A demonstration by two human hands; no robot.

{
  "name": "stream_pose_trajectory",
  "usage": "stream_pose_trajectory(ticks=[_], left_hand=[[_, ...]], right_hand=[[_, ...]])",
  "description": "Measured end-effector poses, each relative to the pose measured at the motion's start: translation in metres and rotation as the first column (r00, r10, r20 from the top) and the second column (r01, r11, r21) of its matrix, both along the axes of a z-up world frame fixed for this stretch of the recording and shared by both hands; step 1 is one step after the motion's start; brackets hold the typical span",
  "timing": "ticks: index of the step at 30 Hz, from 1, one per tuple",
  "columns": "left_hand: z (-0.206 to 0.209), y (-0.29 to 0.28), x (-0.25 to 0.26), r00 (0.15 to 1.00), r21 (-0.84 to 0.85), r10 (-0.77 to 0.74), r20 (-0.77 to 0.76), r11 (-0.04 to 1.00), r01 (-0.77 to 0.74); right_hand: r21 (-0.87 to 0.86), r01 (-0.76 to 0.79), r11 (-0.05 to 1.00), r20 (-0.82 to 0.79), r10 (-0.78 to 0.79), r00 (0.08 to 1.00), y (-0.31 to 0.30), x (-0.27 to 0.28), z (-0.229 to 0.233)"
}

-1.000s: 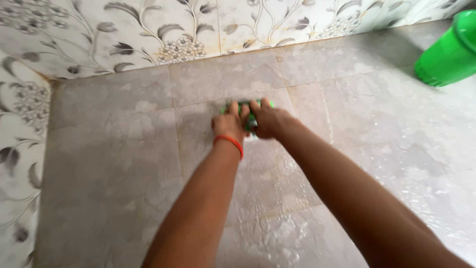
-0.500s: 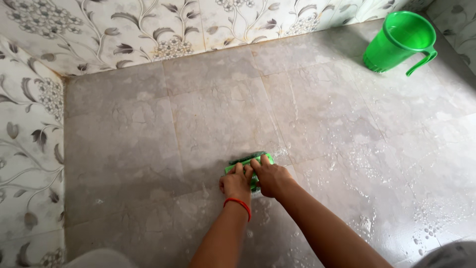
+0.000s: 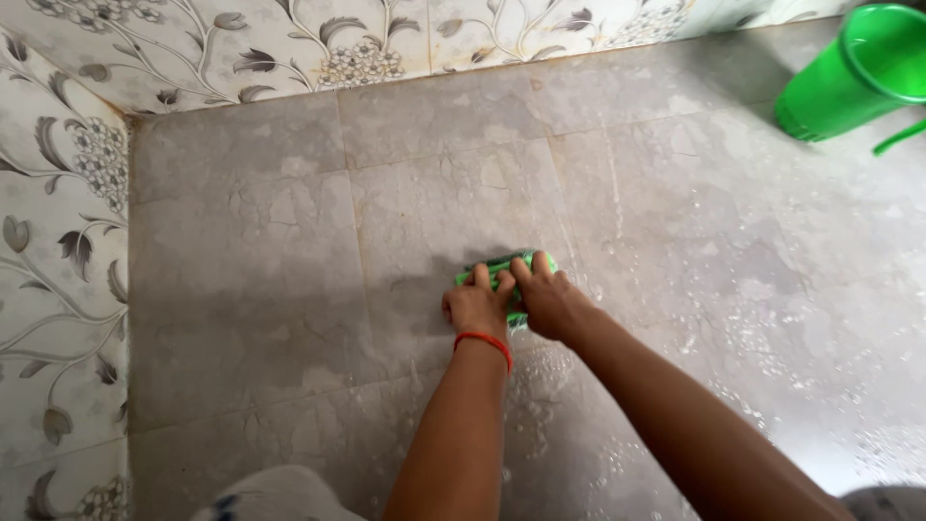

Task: The person scrubs a tiled floor and the wall base using a green brush and water from a bucket.

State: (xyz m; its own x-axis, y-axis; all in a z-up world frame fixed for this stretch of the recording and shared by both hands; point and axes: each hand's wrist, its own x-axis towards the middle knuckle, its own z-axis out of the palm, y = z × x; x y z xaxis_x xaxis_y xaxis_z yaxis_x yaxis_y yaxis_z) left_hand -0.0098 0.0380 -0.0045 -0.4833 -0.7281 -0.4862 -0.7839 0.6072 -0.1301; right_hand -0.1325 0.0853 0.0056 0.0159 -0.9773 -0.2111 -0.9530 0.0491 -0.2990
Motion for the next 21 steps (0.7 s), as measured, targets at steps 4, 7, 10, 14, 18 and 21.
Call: stream_pose_trajectory(ticks=[4,7,10,14,18,21], left_hand=[[0.019,-0.039,-0.019,0.998,0.059,-0.020,0.055,0.998,0.017],[0.040,-0.062,-0.037,0.989,0.098,-0.056,0.136,0.994,0.043],[0.049,-0.084,-0.050,0.982,0.094,-0.061,0.181,0.995,0.044],[0.042,-0.109,-0.065,0.988,-0.006,-0.044,0.151,0.999,0.045],[0.039,-0.125,-0.076,0.982,-0.035,-0.094,0.165,0.994,0.101],[0.031,-0.124,-0.075,0.993,-0.050,-0.066,0.103,0.996,0.071]], right_hand=[[0.131,0.074,0.989,-0.009,-0.073,0.997,-0.040,-0.018,0.017],[0.153,0.117,0.981,0.006,-0.119,0.993,-0.063,-0.032,0.020],[0.140,0.141,0.980,0.017,-0.145,0.989,-0.084,-0.042,0.021],[0.148,0.144,0.978,0.028,-0.150,0.988,-0.114,-0.058,0.026],[0.131,0.124,0.984,0.027,-0.128,0.991,-0.135,-0.074,0.031],[0.130,0.107,0.986,0.021,-0.111,0.994,-0.135,-0.077,0.029]])
